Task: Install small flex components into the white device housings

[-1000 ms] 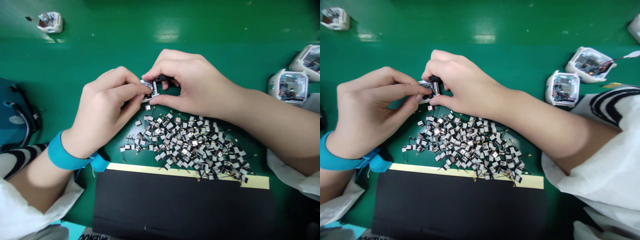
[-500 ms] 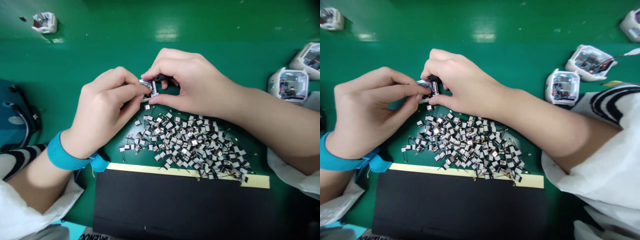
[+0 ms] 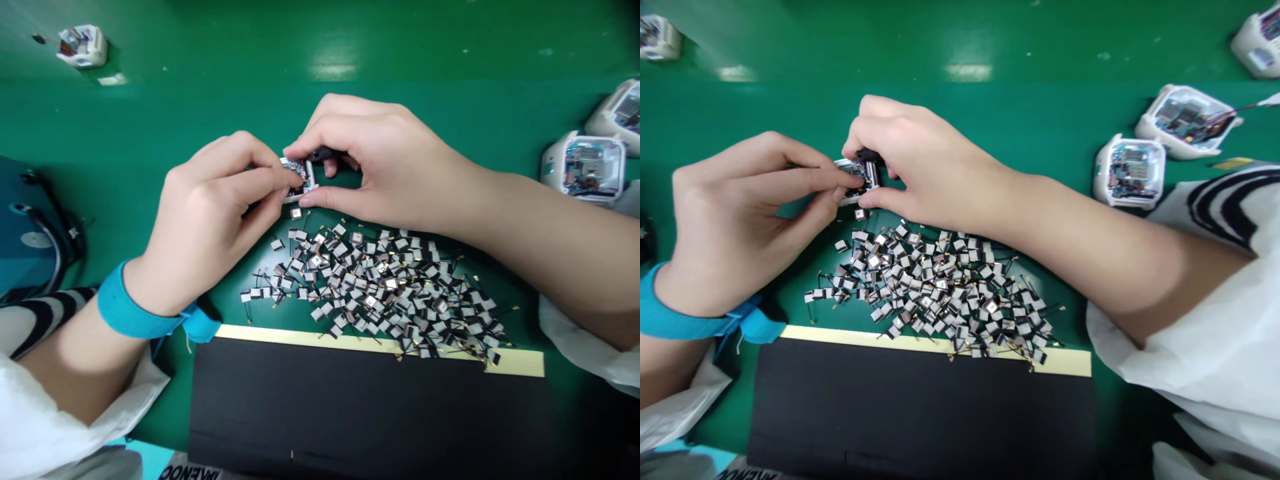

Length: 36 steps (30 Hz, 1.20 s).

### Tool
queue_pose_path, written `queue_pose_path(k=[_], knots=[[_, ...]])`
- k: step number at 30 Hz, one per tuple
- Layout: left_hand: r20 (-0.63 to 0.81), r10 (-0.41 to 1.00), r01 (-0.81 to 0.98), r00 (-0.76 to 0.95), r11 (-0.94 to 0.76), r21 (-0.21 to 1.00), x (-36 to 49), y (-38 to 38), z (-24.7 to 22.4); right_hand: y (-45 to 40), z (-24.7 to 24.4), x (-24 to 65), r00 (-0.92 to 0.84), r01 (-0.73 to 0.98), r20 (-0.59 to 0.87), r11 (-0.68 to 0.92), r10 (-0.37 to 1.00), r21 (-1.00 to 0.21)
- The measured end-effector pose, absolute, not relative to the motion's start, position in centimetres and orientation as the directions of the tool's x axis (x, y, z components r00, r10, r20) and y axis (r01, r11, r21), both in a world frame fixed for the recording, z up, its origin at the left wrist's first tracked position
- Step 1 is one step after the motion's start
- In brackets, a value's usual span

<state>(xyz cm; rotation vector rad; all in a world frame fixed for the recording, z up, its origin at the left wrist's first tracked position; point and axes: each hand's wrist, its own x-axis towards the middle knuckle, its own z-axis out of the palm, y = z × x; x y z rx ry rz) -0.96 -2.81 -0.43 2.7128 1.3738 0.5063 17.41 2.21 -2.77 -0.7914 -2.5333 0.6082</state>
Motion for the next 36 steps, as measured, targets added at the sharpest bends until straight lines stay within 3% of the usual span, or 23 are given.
queue_pose_path(k=[12,17,27,32,36], knots=[[0.271,0.774,0.759,0.573,-0.625,0.18,-1.0,-2.8,-0.5,2.3,-3.1,17.5,-0.76,0.388,0.317,0.788,0.567,-0.478],[0.286,0.753,0.738,0.593,-0.65,0.181,-1.2,-2.7,-0.6,2.6,-2.8,17.8,-0.771,0.365,0.298,0.775,0.562,-0.516],[0.307,0.738,0.723,0.6,-0.665,0.187,-1.3,-2.5,-0.8,2.0,-1.8,19.4,-0.531,0.448,0.469,0.704,0.706,-0.552],[0.284,0.765,0.711,0.578,-0.643,0.285,-1.3,-2.5,-1.0,0.7,-1.4,18.5,-0.381,0.32,0.545,0.66,0.746,-0.68],[0.26,0.786,0.737,0.561,-0.617,0.274,-1.4,-2.6,-1.1,0.2,-1.8,17.4,-0.369,0.265,0.554,0.656,0.746,-0.707]])
